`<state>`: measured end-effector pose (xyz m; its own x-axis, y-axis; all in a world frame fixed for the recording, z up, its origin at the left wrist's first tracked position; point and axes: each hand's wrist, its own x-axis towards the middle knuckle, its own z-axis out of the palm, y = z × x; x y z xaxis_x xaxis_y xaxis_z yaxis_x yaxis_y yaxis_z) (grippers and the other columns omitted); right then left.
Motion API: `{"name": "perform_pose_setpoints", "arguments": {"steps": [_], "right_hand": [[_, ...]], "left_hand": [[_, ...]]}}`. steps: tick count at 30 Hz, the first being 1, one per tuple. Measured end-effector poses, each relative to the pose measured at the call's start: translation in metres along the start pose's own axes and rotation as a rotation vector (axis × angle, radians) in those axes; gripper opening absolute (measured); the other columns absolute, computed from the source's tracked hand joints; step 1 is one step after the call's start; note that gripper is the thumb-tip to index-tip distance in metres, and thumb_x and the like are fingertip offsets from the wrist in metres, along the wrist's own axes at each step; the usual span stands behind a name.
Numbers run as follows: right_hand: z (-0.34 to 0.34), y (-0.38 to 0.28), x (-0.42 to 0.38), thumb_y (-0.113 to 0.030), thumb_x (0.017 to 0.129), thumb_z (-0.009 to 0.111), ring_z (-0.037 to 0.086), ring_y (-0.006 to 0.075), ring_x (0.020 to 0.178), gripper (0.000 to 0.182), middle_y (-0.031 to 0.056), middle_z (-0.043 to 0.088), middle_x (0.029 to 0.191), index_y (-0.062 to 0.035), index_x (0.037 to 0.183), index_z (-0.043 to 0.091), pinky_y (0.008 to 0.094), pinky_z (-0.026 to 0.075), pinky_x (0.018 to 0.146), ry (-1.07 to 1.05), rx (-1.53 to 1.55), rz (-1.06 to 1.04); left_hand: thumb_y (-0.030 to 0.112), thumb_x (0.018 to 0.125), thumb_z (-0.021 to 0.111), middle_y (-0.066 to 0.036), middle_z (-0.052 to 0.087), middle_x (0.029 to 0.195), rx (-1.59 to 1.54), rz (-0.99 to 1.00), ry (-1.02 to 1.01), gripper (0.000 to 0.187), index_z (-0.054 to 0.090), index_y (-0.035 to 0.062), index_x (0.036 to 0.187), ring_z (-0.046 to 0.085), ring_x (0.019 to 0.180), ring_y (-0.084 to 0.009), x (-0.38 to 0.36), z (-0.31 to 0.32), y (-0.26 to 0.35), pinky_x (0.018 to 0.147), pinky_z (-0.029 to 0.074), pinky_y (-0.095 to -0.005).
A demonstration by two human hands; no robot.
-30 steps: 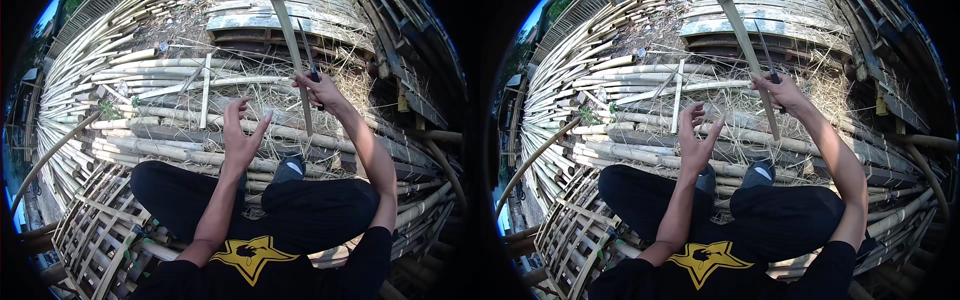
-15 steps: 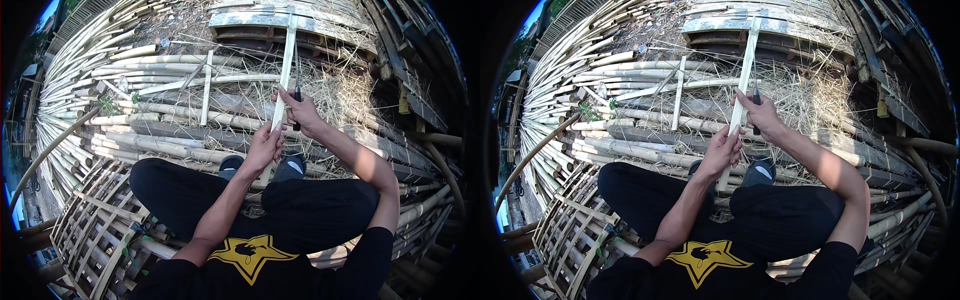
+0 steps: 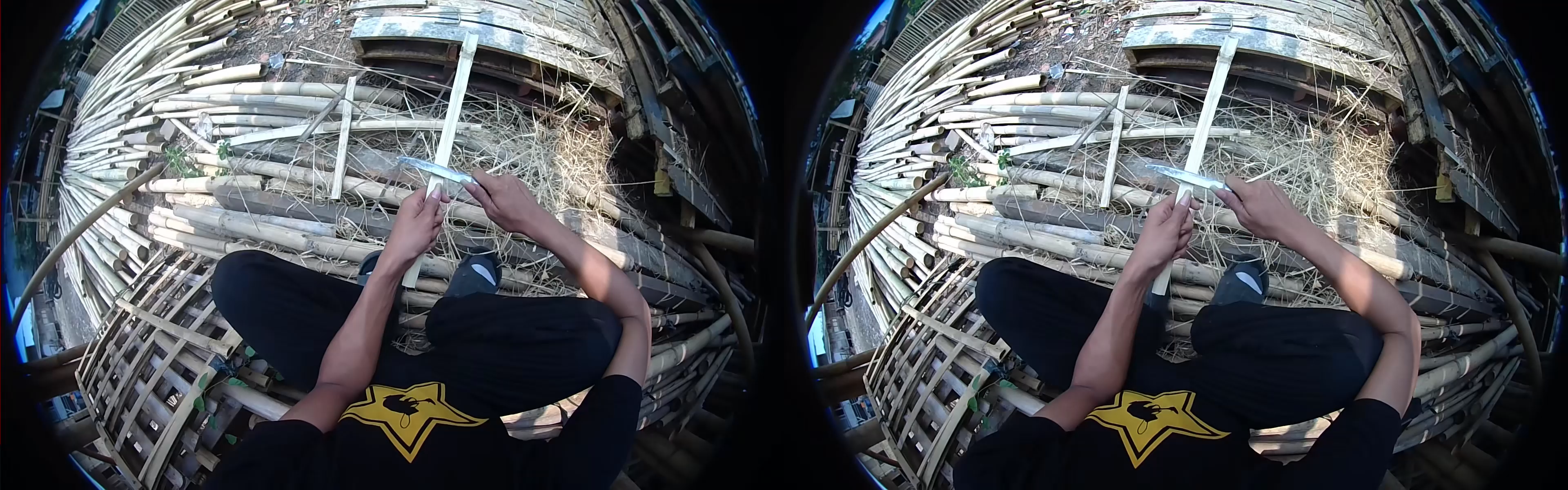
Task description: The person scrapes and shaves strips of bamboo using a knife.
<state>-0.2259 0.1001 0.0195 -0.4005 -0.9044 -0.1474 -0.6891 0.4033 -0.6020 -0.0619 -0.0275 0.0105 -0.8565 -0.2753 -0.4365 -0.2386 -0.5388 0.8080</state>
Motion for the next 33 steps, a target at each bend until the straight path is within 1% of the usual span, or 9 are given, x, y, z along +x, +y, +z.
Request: {"name": "perform_pose_setpoints", "arguments": {"steps": [5,6,10,12,20,23,27,29,33], "right_hand": [[-0.006,0.007,0.003,-0.041,0.097,0.045,0.054,0.0392,0.054,0.037,0.0166,0.053,0.055,-0.0057,0.086,0.053,0.0479,0.043,0.053,0.036,-0.138,-0.139],[-0.006,0.011,0.003,-0.035,0.096,0.049,0.053,0.0382,0.052,0.032,0.0168,0.051,0.055,-0.0052,0.086,0.052,0.0467,0.040,0.050,0.087,-0.154,-0.220],[-0.009,0.015,0.002,-0.036,0.095,0.051,0.053,0.0385,0.053,0.032,0.0163,0.051,0.054,-0.0055,0.086,0.053,0.0472,0.041,0.050,0.008,-0.154,-0.172],[-0.010,0.014,0.001,-0.045,0.095,0.048,0.056,0.0394,0.055,0.042,0.0168,0.053,0.055,-0.0056,0.085,0.056,0.0493,0.043,0.053,-0.043,-0.129,-0.135],[-0.019,0.035,0.014,-0.050,0.094,0.046,0.056,0.0404,0.058,0.046,0.0172,0.055,0.056,-0.0073,0.087,0.060,0.0497,0.044,0.056,0.043,-0.291,-0.202],[-0.042,0.068,0.018,-0.051,0.095,0.043,0.056,0.0406,0.059,0.050,0.0177,0.056,0.058,-0.0057,0.084,0.060,0.0487,0.044,0.057,0.072,-0.321,0.015],[-0.049,0.093,0.010,-0.053,0.095,0.042,0.056,0.0407,0.060,0.055,0.0187,0.056,0.059,-0.0036,0.079,0.060,0.0484,0.044,0.058,0.176,-0.411,-0.025],[-0.063,0.108,0.014,-0.054,0.095,0.042,0.057,0.0397,0.061,0.057,0.0192,0.056,0.060,-0.0037,0.076,0.060,0.0487,0.044,0.060,0.091,-0.366,0.126],[-0.075,0.115,0.012,-0.056,0.094,0.041,0.059,0.0381,0.062,0.058,0.0186,0.058,0.060,-0.0047,0.080,0.063,0.0491,0.046,0.063,0.141,-0.484,0.072]], "left_hand": [[0.031,0.103,0.039,0.007,0.029,0.054,-0.004,-0.040,-0.027,0.026,0.046,0.0080,0.094,0.024,0.038,-0.0025,-0.003,0.000,0.004,0.033,0.019,-0.0199],[0.030,0.103,0.038,0.008,0.029,0.054,0.011,-0.055,-0.037,0.026,0.045,0.0083,0.092,0.023,0.038,-0.0025,-0.003,-0.001,0.005,0.033,0.018,-0.0200],[0.030,0.103,0.039,0.007,0.028,0.053,-0.027,-0.040,-0.084,0.025,0.044,0.0086,0.091,0.023,0.037,-0.0026,-0.002,0.000,-0.001,0.032,0.017,-0.0202],[0.030,0.103,0.040,0.007,0.028,0.053,-0.036,-0.061,-0.072,0.025,0.044,0.0085,0.091,0.023,0.037,-0.0029,-0.003,0.001,-0.001,0.032,0.017,-0.0203],[0.029,0.103,0.040,0.006,0.029,0.056,-0.082,-0.058,-0.103,0.023,0.044,0.0084,0.092,0.023,0.037,-0.0029,-0.001,0.003,0.004,0.031,0.018,-0.0200],[0.028,0.103,0.039,0.006,0.030,0.057,-0.084,-0.091,-0.127,0.023,0.043,0.0081,0.093,0.023,0.036,-0.0033,-0.007,0.006,0.000,0.031,0.018,-0.0202],[0.027,0.103,0.039,0.006,0.030,0.056,-0.042,-0.130,-0.141,0.022,0.043,0.0081,0.093,0.023,0.036,-0.0033,-0.011,0.020,-0.005,0.031,0.018,-0.0207],[0.028,0.103,0.040,0.007,0.029,0.056,-0.024,-0.195,-0.157,0.022,0.043,0.0085,0.092,0.022,0.037,-0.0031,-0.013,0.019,-0.006,0.031,0.018,-0.0205],[0.030,0.103,0.040,0.007,0.028,0.056,-0.064,-0.189,-0.178,0.024,0.042,0.0089,0.092,0.022,0.037,-0.0026,-0.013,0.027,-0.009,0.032,0.018,-0.0204]]}}
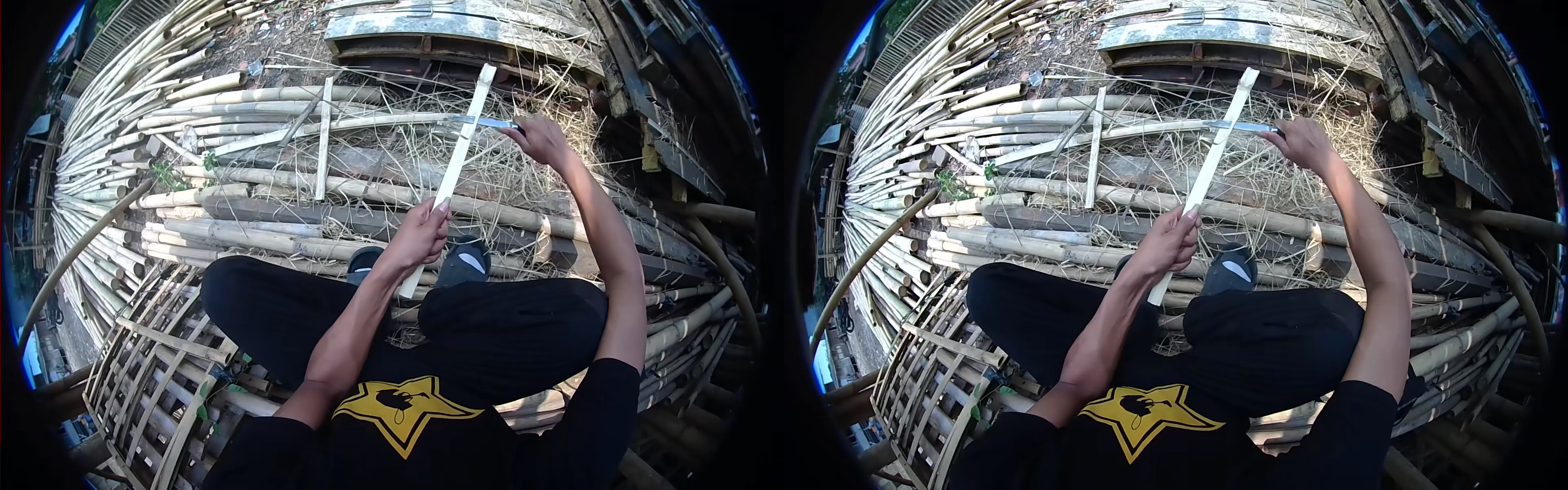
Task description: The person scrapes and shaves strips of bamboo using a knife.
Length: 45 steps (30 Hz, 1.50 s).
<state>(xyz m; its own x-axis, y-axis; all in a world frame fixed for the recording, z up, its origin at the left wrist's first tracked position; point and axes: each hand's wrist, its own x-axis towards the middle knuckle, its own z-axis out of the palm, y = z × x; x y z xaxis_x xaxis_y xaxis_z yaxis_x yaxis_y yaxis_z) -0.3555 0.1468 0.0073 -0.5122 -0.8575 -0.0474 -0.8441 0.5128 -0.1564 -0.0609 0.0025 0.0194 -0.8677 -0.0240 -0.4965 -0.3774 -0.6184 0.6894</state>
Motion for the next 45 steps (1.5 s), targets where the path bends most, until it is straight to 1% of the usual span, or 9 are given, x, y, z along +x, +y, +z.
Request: {"name": "perform_pose_setpoints", "arguments": {"steps": [16,21,25,30,34,36,40,41,45], "right_hand": [[0.008,0.016,-0.001,-0.065,0.091,0.039,0.062,0.0418,0.071,0.073,0.0218,0.062,0.068,0.0004,0.070,0.063,0.0502,0.048,0.071,-0.187,0.109,0.254],[0.021,0.026,0.005,-0.068,0.087,0.048,0.042,0.0167,0.040,0.075,0.0058,0.043,0.044,-0.0015,0.053,0.052,0.0349,0.040,0.046,-0.435,0.892,0.591],[0.014,0.000,-0.008,-0.048,0.092,0.054,0.048,0.0275,0.047,0.057,0.0135,0.049,0.050,0.0007,0.063,0.055,0.0425,0.039,0.051,-0.218,0.297,0.190],[0.021,-0.047,-0.018,-0.032,0.087,0.056,0.063,0.0401,0.076,0.030,0.0203,0.064,0.075,-0.0037,0.079,0.063,0.0486,0.049,0.071,-0.140,0.125,0.173],[0.020,-0.057,-0.014,-0.028,0.087,0.056,0.064,0.0371,0.071,0.025,0.0209,0.063,0.072,-0.0055,0.082,0.065,0.0495,0.051,0.070,-0.068,0.020,-0.038],[-0.005,0.031,0.014,-0.027,0.085,0.056,0.065,0.0377,0.071,0.022,0.0217,0.064,0.072,-0.0070,0.084,0.067,0.0486,0.053,0.068,-0.006,-0.114,0.337],[-0.006,0.027,0.017,-0.023,0.081,0.057,0.066,0.0386,0.077,0.025,0.0256,0.064,0.073,-0.0011,0.085,0.069,0.0484,0.053,0.072,0.229,-0.073,0.388],[0.002,0.022,0.023,-0.021,0.079,0.058,0.065,0.0414,0.082,0.027,0.0276,0.063,0.073,0.0023,0.088,0.068,0.0478,0.052,0.075,0.055,0.100,0.425],[0.016,0.009,0.026,-0.025,0.088,0.058,0.042,0.0133,0.038,0.038,0.0009,0.043,0.048,-0.0097,0.057,0.044,0.0307,0.032,0.036,-0.521,1.100,0.610]], "left_hand": [[0.029,0.103,0.040,0.004,0.040,0.060,0.131,-0.115,0.055,0.024,0.047,0.0082,0.093,0.027,0.040,-0.0028,0.004,-0.030,-0.026,0.035,0.023,-0.0208],[0.028,0.103,0.039,0.006,0.037,0.058,0.066,-0.175,-0.021,0.024,0.048,0.0086,0.092,0.024,0.041,-0.0027,0.005,-0.029,-0.016,0.037,0.020,-0.0195],[0.033,0.103,0.037,0.008,0.029,0.054,0.095,-0.176,0.017,0.031,0.048,0.0088,0.089,0.021,0.041,-0.0030,0.003,-0.028,-0.015,0.036,0.018,-0.0206],[0.039,0.102,0.037,0.008,0.026,0.052,0.046,-0.103,0.042,0.037,0.045,0.0109,0.080,0.019,0.039,-0.0035,0.001,-0.025,-0.019,0.035,0.016,-0.0217],[0.042,0.101,0.041,0.009,0.026,0.051,0.046,-0.110,0.046,0.038,0.043,0.0115,0.077,0.020,0.038,-0.0032,-0.004,-0.022,-0.017,0.035,0.015,-0.0213],[0.041,0.101,0.042,0.009,0.027,0.051,0.061,-0.139,0.027,0.038,0.042,0.0116,0.077,0.021,0.038,-0.0029,-0.012,-0.012,-0.021,0.035,0.015,-0.0206],[0.041,0.100,0.044,0.007,0.030,0.050,0.071,-0.117,-0.023,0.039,0.044,0.0102,0.077,0.022,0.036,-0.0029,0.005,-0.011,-0.004,0.033,0.015,-0.0208],[0.042,0.100,0.043,0.007,0.030,0.050,0.076,-0.111,-0.010,0.039,0.044,0.0103,0.077,0.022,0.036,-0.0029,0.002,-0.012,-0.004,0.033,0.015,-0.0208],[0.043,0.100,0.042,0.008,0.028,0.050,0.083,-0.096,0.032,0.040,0.043,0.0108,0.076,0.020,0.036,-0.0027,0.000,-0.019,-0.008,0.034,0.014,-0.0210]]}}
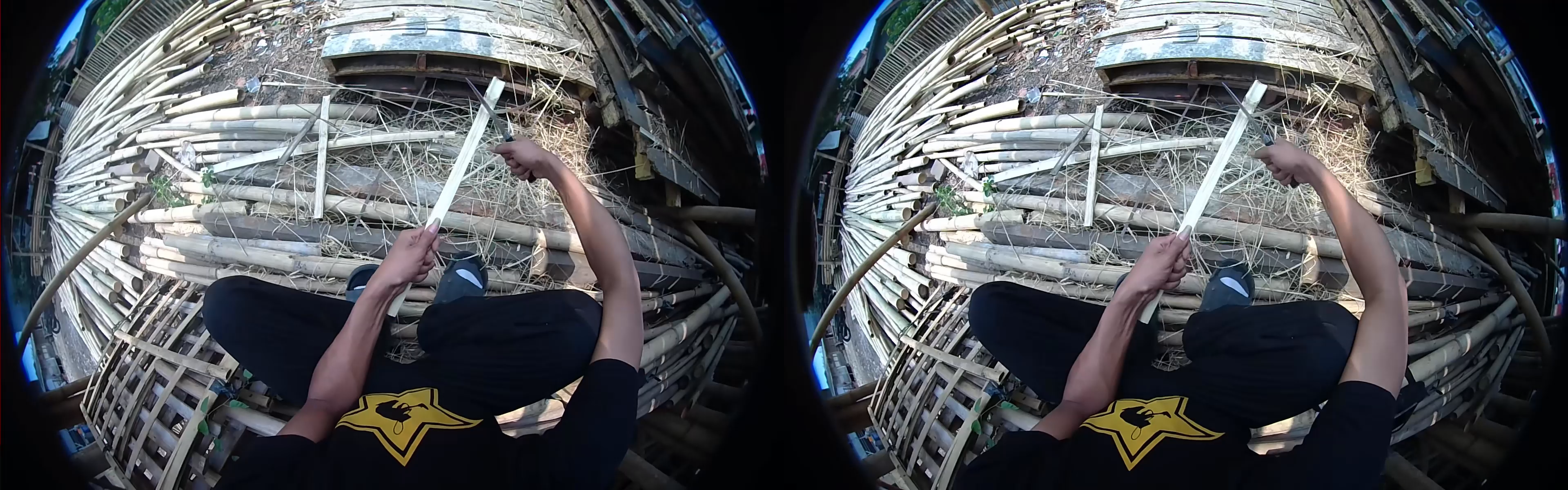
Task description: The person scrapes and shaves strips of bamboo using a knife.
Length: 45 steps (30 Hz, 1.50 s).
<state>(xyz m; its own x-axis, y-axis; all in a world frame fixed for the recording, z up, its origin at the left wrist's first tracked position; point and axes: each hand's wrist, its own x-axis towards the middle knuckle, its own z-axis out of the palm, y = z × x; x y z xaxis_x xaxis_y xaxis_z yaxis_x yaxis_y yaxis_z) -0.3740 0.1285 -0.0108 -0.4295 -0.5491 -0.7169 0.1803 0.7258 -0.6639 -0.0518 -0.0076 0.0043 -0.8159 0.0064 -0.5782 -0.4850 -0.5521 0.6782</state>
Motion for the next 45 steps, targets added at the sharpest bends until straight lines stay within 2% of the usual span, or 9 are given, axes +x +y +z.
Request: {"name": "perform_pose_setpoints", "arguments": {"steps": [10,15,17,21,26,34,37,42,45], "right_hand": [[0.018,0.008,-0.016,-0.023,0.089,0.051,0.063,0.0361,0.057,0.029,0.0180,0.060,0.059,-0.0012,0.076,0.066,0.0454,0.054,0.062,0.693,-1.117,-0.761],[-0.024,-0.028,-0.024,-0.019,0.083,0.054,0.066,0.0370,0.069,0.025,0.0204,0.062,0.065,0.0027,0.080,0.065,0.0475,0.054,0.069,1.006,-0.969,-0.432],[-0.018,-0.028,-0.015,-0.019,0.078,0.056,0.066,0.0397,0.076,0.025,0.0214,0.063,0.065,0.0031,0.084,0.066,0.0479,0.051,0.075,0.739,-0.917,-0.322],[0.018,-0.031,-0.015,-0.021,0.093,0.055,0.022,0.0029,0.036,0.042,-0.0091,0.029,0.046,-0.0180,0.058,0.031,0.0234,0.017,0.033,-0.343,0.339,0.051],[0.097,-0.030,-0.042,-0.022,0.078,0.058,0.063,0.0398,0.067,0.022,0.0213,0.058,0.061,-0.0019,0.080,0.066,0.0474,0.052,0.070,0.380,-0.911,-0.437],[-0.044,-0.035,-0.034,-0.018,0.076,0.060,0.067,0.0378,0.072,0.019,0.0213,0.066,0.074,-0.0019,0.080,0.069,0.0455,0.054,0.066,1.048,-0.935,-0.449],[-0.026,-0.037,-0.031,-0.020,0.077,0.061,0.067,0.0382,0.076,0.021,0.0214,0.067,0.077,-0.0016,0.081,0.069,0.0453,0.053,0.071,1.033,-0.877,-0.398],[0.033,-0.023,-0.026,-0.020,0.092,0.055,0.022,0.0030,0.036,0.046,-0.0081,0.028,0.047,-0.0184,0.055,0.028,0.0239,0.016,0.032,-0.278,0.267,0.079],[0.065,-0.019,-0.022,-0.021,0.081,0.062,0.047,0.0175,0.041,0.028,0.0035,0.046,0.048,-0.0051,0.062,0.050,0.0364,0.040,0.042,0.180,-0.562,-0.347]], "left_hand": [[0.040,0.100,0.043,0.009,0.027,0.050,-0.018,0.010,-0.038,0.038,0.042,0.0112,0.077,0.020,0.037,-0.0026,-0.013,0.000,0.001,0.034,0.015,-0.0206],[0.039,0.100,0.045,0.008,0.027,0.052,-0.001,0.027,-0.073,0.037,0.042,0.0116,0.076,0.022,0.038,-0.0024,-0.001,0.009,0.018,0.034,0.016,-0.0196],[0.039,0.100,0.045,0.008,0.026,0.052,-0.011,-0.003,-0.047,0.037,0.042,0.0121,0.075,0.021,0.038,-0.0024,-0.007,0.006,0.017,0.034,0.015,-0.0196],[0.040,0.100,0.045,0.009,0.025,0.051,-0.089,-0.005,-0.061,0.037,0.042,0.0125,0.075,0.021,0.038,-0.0019,-0.008,0.000,0.014,0.033,0.015,-0.0195],[0.040,0.100,0.043,0.009,0.027,0.053,-0.087,0.045,-0.021,0.037,0.043,0.0122,0.076,0.022,0.038,-0.0014,-0.012,-0.009,0.015,0.033,0.015,-0.0192],[0.041,0.100,0.044,0.009,0.024,0.051,-0.058,0.026,-0.070,0.038,0.042,0.0121,0.075,0.020,0.037,-0.0025,-0.015,0.006,0.019,0.034,0.014,-0.0197],[0.040,0.100,0.044,0.009,0.027,0.050,-0.083,0.006,-0.131,0.038,0.042,0.0118,0.075,0.022,0.037,-0.0023,-0.008,0.005,0.018,0.033,0.014,-0.0202],[0.040,0.100,0.044,0.009,0.028,0.052,-0.041,0.037,0.004,0.037,0.042,0.0122,0.076,0.022,0.038,-0.0019,-0.013,-0.002,0.014,0.033,0.015,-0.0193],[0.040,0.100,0.044,0.009,0.027,0.053,-0.046,0.021,-0.015,0.036,0.042,0.0130,0.076,0.021,0.038,-0.0018,-0.013,-0.006,0.018,0.033,0.015,-0.0191]]}}
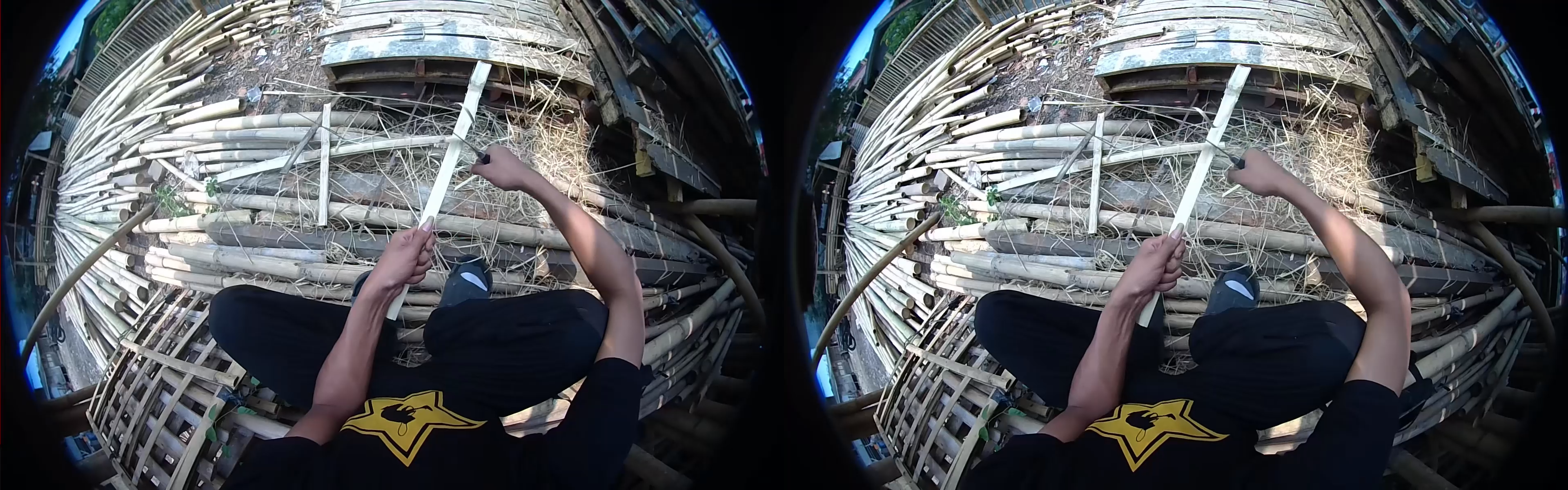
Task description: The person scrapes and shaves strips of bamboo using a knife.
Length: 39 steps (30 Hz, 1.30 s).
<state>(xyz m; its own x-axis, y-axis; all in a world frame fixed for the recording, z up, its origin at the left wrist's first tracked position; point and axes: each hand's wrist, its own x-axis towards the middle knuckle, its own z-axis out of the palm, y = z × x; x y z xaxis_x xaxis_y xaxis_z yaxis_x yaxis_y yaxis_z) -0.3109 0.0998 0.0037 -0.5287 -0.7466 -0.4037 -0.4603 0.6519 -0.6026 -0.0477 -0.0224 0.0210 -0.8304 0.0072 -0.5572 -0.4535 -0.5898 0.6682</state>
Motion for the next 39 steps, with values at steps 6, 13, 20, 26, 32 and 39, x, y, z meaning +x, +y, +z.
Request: {"name": "perform_pose_setpoints", "arguments": {"steps": [6,13,20,26,32,39], "right_hand": [[-0.014,-0.010,-0.020,-0.016,0.077,0.056,0.064,0.0355,0.061,0.017,0.0164,0.063,0.064,-0.0037,0.067,0.063,0.0440,0.054,0.060,0.360,-0.634,-0.372],[-0.184,0.086,-0.039,-0.032,0.084,0.057,0.063,0.0420,0.096,0.037,0.0251,0.066,0.101,-0.0036,0.104,0.067,0.0479,0.050,0.085,1.011,-0.439,0.514],[-0.080,0.044,-0.044,-0.050,0.088,0.058,0.059,0.0374,0.064,0.050,0.0204,0.061,0.068,-0.0008,0.086,0.063,0.0448,0.045,0.063,0.765,-0.033,0.160],[-0.026,-0.016,-0.060,-0.034,0.098,0.048,0.055,0.0388,0.059,0.034,0.0177,0.053,0.059,-0.0022,0.087,0.050,0.0468,0.040,0.055,0.384,-0.231,-0.351],[0.003,-0.022,-0.060,-0.039,0.097,0.044,0.057,0.0403,0.065,0.034,0.0187,0.056,0.067,-0.0057,0.093,0.047,0.0517,0.042,0.059,0.131,-0.363,-0.401],[-0.082,0.029,-0.017,-0.045,0.098,0.040,0.061,0.0413,0.062,0.042,0.0189,0.058,0.060,-0.0052,0.092,0.051,0.0508,0.045,0.054,0.714,-0.430,-0.078]], "left_hand": [[0.041,0.101,0.042,0.009,0.026,0.051,0.004,-0.009,-0.021,0.038,0.042,0.0121,0.075,0.021,0.038,-0.0018,-0.011,0.004,-0.002,0.033,0.014,-0.0202],[0.038,0.100,0.044,0.009,0.026,0.051,-0.043,-0.003,-0.082,0.037,0.042,0.0120,0.075,0.021,0.038,-0.0016,-0.014,-0.006,-0.001,0.033,0.015,-0.0192],[0.038,0.101,0.043,0.009,0.028,0.053,-0.042,0.015,-0.063,0.036,0.044,0.0122,0.076,0.021,0.039,-0.0016,-0.011,0.006,0.002,0.034,0.015,-0.0191],[0.039,0.101,0.042,0.009,0.028,0.053,-0.080,0.021,0.000,0.036,0.044,0.0125,0.076,0.021,0.038,-0.0018,-0.009,-0.002,0.000,0.033,0.015,-0.0191],[0.039,0.101,0.043,0.008,0.027,0.053,-0.059,0.033,0.010,0.037,0.044,0.0128,0.075,0.021,0.039,-0.0020,-0.011,0.002,0.006,0.034,0.015,-0.0193],[0.039,0.101,0.043,0.009,0.027,0.052,-0.063,-0.018,-0.083,0.037,0.042,0.0125,0.074,0.020,0.038,-0.0021,-0.006,0.006,0.007,0.034,0.014,-0.0198]]}}
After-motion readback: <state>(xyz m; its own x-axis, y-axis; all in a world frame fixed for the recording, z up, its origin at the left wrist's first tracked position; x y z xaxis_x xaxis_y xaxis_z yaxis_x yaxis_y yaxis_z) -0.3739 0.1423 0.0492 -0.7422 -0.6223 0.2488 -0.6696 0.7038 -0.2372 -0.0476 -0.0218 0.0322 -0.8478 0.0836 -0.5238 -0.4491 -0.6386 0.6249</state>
